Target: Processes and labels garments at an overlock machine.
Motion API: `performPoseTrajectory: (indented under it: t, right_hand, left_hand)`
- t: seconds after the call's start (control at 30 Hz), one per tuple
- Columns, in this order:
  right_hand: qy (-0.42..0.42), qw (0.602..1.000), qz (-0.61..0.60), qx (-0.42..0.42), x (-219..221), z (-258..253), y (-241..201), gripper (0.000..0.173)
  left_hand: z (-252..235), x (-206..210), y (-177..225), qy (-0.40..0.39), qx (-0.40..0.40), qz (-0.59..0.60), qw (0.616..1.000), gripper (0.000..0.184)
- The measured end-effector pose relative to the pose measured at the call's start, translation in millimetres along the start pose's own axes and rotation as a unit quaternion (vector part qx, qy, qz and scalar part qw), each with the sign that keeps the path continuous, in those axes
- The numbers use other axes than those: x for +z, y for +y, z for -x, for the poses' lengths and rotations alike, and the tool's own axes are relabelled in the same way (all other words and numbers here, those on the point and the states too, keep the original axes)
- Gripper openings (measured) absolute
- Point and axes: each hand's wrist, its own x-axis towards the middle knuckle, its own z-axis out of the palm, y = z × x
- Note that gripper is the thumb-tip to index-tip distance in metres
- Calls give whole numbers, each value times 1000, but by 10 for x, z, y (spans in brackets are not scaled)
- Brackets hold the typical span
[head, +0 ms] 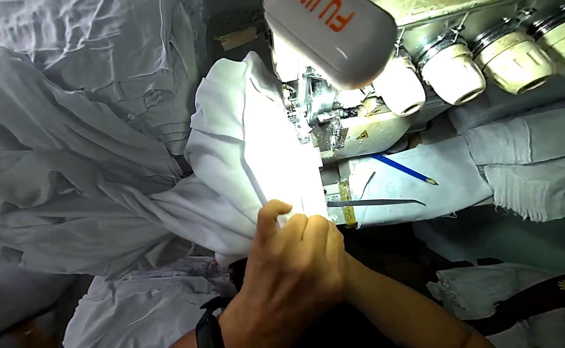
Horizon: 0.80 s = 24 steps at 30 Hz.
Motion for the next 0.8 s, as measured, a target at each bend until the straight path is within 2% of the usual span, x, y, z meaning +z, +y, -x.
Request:
performPoseTrajectory:
  t: [0.13,0.23,0.3,0.4,0.47,0.53,0.57,0.63,0.7,0.73,0.77,0.8]
  right_hand:
    - [11,997,-39,71,39,-75,-150,21]
    - [33,995,-67,72,155,-66,-458,28]
    - [37,995,-93,26,111,-88,-408,28]
    - [41,990,-122,-57,-99,-126,-149,18]
    - [108,985,-93,-95,-149,-127,-152,18]
    - [198,964,-17,-178,-152,-92,-219,12]
    - [246,938,42,-240,-147,-72,-261,8]
    - [279,854,220,-380,-199,-25,-383,18]
    - [225,731,436,-474,-328,5,-583,26]
    - [195,683,507,-489,-366,7,-692,23]
    - [173,647,551,-497,-395,-8,-773,18]
    - [157,631,570,-503,-414,-34,-818,14]
  left_hand:
    - [-166,52,-164,18,8,-17,1000,28]
    - [-278,41,-251,29,11,-19,999,28]
    - [-344,19,-300,27,13,-26,999,27]
    - [-444,-6,-382,10,21,-31,999,26]
    - [-507,-1,-451,0,26,-33,999,28]
    - [-550,17,-503,3,30,-30,999,27]
    - [-554,14,-509,6,28,-25,999,27]
    - [-510,-22,-468,11,24,-12,1000,30]
    - [-393,-76,-386,16,16,-3,1000,29]
    - [-326,-85,-366,26,11,8,1000,27]
    - [-266,-78,-375,37,6,28,999,23]
    - [-219,-52,-414,50,0,51,997,18]
